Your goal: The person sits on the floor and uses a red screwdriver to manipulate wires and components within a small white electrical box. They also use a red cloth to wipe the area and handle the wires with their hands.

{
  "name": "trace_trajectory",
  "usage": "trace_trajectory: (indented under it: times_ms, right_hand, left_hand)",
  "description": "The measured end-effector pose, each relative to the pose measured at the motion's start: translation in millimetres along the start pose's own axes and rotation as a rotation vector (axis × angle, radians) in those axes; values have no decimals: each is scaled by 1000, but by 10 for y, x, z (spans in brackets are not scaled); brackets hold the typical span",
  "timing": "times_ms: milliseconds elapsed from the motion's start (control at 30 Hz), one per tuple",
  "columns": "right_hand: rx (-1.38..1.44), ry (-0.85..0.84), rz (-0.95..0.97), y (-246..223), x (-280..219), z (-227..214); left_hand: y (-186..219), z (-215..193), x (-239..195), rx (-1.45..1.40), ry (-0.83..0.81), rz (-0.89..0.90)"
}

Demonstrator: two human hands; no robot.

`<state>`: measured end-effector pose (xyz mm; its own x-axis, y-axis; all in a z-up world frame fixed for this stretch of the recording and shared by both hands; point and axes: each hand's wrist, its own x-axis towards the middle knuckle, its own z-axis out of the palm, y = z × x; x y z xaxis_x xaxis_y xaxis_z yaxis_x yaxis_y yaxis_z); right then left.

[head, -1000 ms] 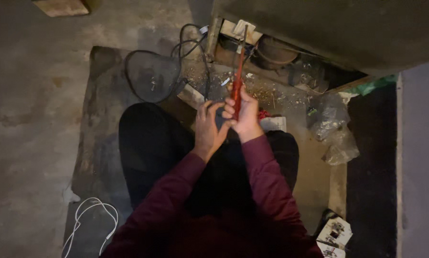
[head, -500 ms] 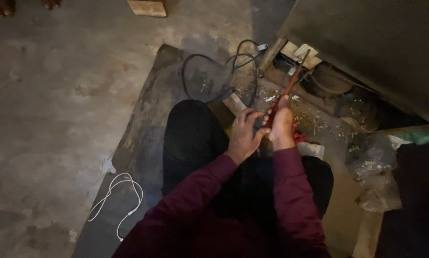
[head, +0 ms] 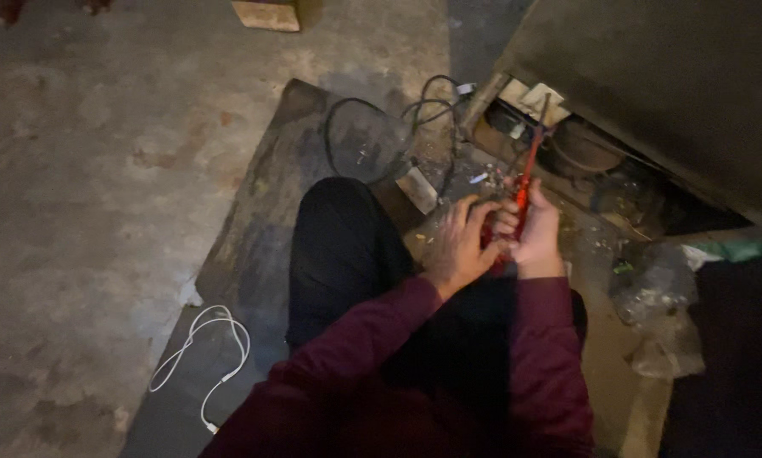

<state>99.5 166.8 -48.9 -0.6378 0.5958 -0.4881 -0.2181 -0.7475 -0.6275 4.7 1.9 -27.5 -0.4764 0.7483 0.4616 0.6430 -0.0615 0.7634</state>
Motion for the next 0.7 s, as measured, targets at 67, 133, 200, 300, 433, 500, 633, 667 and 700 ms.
trace_trajectory:
  times_ms: [67,133,200,300,433,500,633,667,700]
  right_hand:
    - [-186,145,-18,32,-43,7]
    - [-370,287,-76,142,-27,13]
    - [-436,308,-202,249,31,33]
    - [-243,247,-126,239,123,72]
    - [-37,103,-40,170,129,6]
    - [117,-33,14,150,110,-77]
    - [387,-334,78,-44,123,-108]
    - [421,-376,98,-51,60,-109]
    - [434,-323,147,-84,12,-90]
  left_hand:
    - [25,58,-13,26,39,-2]
    - [-13,130,-58,41,43,-30]
    - [-97,174,-104,58,21,-77]
    - [-229,175,-111,42,5,-52]
    - [-290,202,-73,12,6,-90]
    - [-267,235,-82,6,-7,-101]
    - [-200,283,25,-82,55,-28]
    - [-168,274,-5,-91,45,-31]
    - [-137,260,-43,-100,34,-35]
